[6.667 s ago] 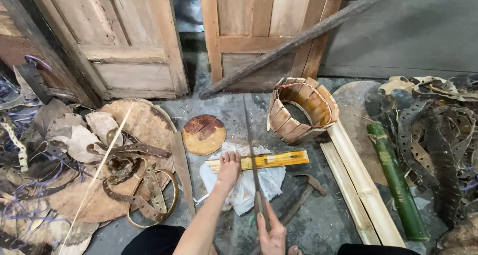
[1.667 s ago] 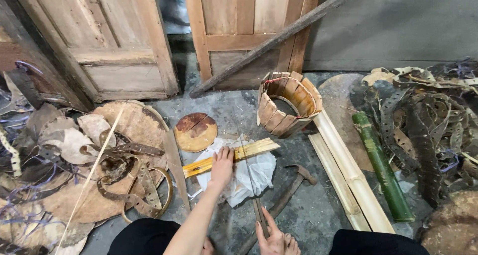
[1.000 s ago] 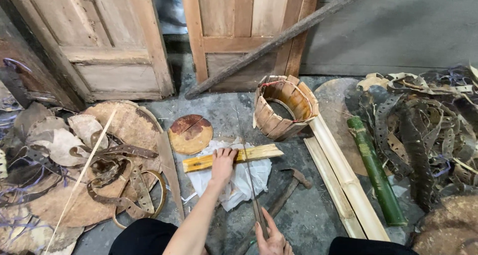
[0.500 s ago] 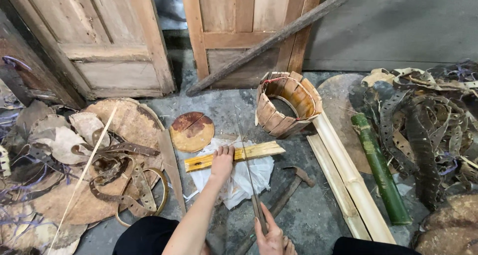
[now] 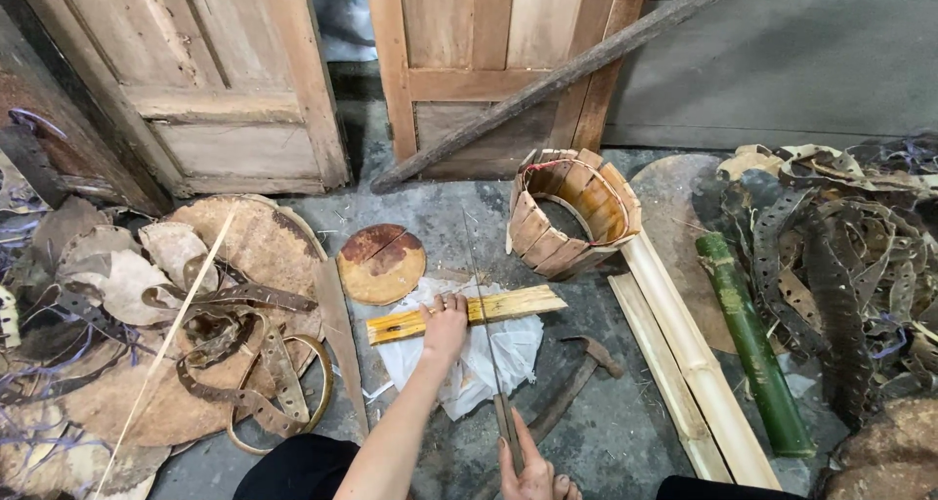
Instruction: Shaving a piece of wood with a knife to thin it down while sitting on the floor.
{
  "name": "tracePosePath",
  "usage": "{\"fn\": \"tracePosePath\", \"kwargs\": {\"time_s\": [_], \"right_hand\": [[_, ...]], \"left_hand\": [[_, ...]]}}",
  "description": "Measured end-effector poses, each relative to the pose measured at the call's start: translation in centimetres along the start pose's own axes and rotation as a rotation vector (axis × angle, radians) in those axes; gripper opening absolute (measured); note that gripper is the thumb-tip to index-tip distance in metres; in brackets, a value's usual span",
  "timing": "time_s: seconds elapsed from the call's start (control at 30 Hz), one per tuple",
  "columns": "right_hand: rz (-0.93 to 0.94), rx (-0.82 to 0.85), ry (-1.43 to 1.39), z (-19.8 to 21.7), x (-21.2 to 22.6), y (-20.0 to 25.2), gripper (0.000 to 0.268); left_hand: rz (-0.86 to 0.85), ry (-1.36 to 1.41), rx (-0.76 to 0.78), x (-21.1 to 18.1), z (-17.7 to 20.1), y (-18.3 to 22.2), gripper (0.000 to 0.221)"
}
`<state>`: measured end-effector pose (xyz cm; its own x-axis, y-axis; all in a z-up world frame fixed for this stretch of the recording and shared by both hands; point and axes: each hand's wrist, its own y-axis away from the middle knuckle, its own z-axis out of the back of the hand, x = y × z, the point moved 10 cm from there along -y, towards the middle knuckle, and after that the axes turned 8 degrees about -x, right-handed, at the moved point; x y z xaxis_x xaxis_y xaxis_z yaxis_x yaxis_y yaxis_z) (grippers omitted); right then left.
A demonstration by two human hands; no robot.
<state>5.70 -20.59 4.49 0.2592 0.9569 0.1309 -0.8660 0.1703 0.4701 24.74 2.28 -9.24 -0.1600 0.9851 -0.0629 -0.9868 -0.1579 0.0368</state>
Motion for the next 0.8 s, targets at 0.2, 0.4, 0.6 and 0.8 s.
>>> {"fn": "tracePosePath", "kwargs": {"time_s": [0.2, 0.4, 0.6, 0.8], "right_hand": [[0.079, 0.112, -0.684, -0.1, 3.5, -3.7, 0.063], [0.131, 0.068, -0.740, 0.3, 4.5, -4.4, 0.061], [0.122, 0.106, -0.800, -0.4, 2.5, -3.9, 0.064], [0.093, 0.164, -0.813, -0.2, 2.8, -3.5, 0.064]], "left_hand": [[-0.003, -0.002, -0.064, 0.2, -1.2, -0.2, 0.044], [0.028, -0.063, -0.157, 0.4, -1.7, -0.8, 0.036], [0.022, -0.044, -0.100, 0.2, -2.1, -0.6, 0.043], [0.022, -0.029, -0.011, 0.2, -1.8, -0.5, 0.050]]}}
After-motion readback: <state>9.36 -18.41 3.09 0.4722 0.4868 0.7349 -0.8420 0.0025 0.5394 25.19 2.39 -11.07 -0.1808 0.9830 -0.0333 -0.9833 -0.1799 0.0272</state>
